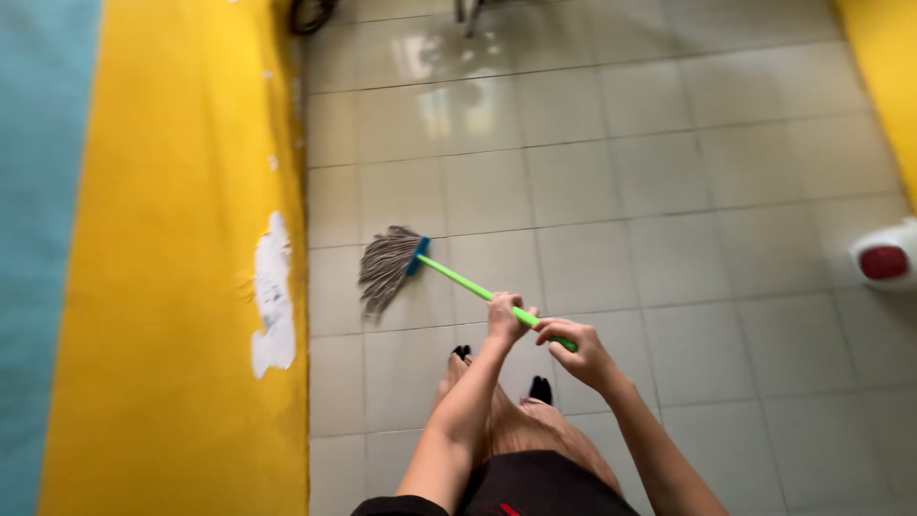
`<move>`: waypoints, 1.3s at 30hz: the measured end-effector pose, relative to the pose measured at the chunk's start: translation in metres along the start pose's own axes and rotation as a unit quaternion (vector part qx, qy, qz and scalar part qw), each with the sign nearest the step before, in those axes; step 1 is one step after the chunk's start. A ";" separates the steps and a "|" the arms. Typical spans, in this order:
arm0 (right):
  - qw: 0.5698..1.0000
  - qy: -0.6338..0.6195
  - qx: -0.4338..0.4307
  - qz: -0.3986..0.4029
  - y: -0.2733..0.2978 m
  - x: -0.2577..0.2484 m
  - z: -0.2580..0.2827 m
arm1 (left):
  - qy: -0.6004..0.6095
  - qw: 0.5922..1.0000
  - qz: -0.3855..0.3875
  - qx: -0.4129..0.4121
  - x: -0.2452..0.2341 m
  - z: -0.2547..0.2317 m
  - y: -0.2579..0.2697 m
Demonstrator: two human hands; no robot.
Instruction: Mopping the tiled floor of a room with a wet mop.
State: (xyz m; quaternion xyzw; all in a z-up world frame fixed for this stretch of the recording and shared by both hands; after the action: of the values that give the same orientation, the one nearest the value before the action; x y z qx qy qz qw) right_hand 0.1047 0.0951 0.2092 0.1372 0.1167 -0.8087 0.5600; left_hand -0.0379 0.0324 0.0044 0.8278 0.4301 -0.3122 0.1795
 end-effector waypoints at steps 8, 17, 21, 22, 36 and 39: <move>0.971 0.051 0.077 -0.220 0.140 -0.099 -0.014 | 0.002 0.962 0.251 0.107 0.125 -0.143 0.066; 0.920 0.038 0.226 -0.318 0.258 -0.137 -0.021 | -0.025 0.869 0.423 0.255 0.242 -0.218 0.159; 0.919 0.048 0.222 -0.322 0.292 -0.141 -0.042 | -0.058 0.813 0.437 0.381 0.244 -0.242 0.166; 0.918 0.048 0.224 -0.324 0.297 -0.142 -0.039 | -0.058 0.811 0.439 0.381 0.240 -0.245 0.166; 0.964 0.144 0.191 -0.113 0.227 -0.090 -0.009 | -0.121 0.910 0.374 0.135 0.126 -0.150 0.127; 0.992 0.093 0.036 -0.074 0.189 -0.055 0.019 | -0.057 0.951 0.299 0.060 0.063 -0.105 0.124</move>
State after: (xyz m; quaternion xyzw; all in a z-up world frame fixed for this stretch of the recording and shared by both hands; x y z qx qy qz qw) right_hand 0.2983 0.0713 0.2398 0.2232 0.1489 -0.8355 0.4796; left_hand 0.1303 0.0597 0.0436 0.9084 0.1328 -0.3165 0.2389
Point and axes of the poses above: each hand's wrist, its own y-axis away from the middle knuckle, its own x-axis out of the palm, z = x × y, the point moved 5 cm from there along -y, towards the middle knuckle, and after that the axes turned 9 degrees about -x, right-handed, at the moved point
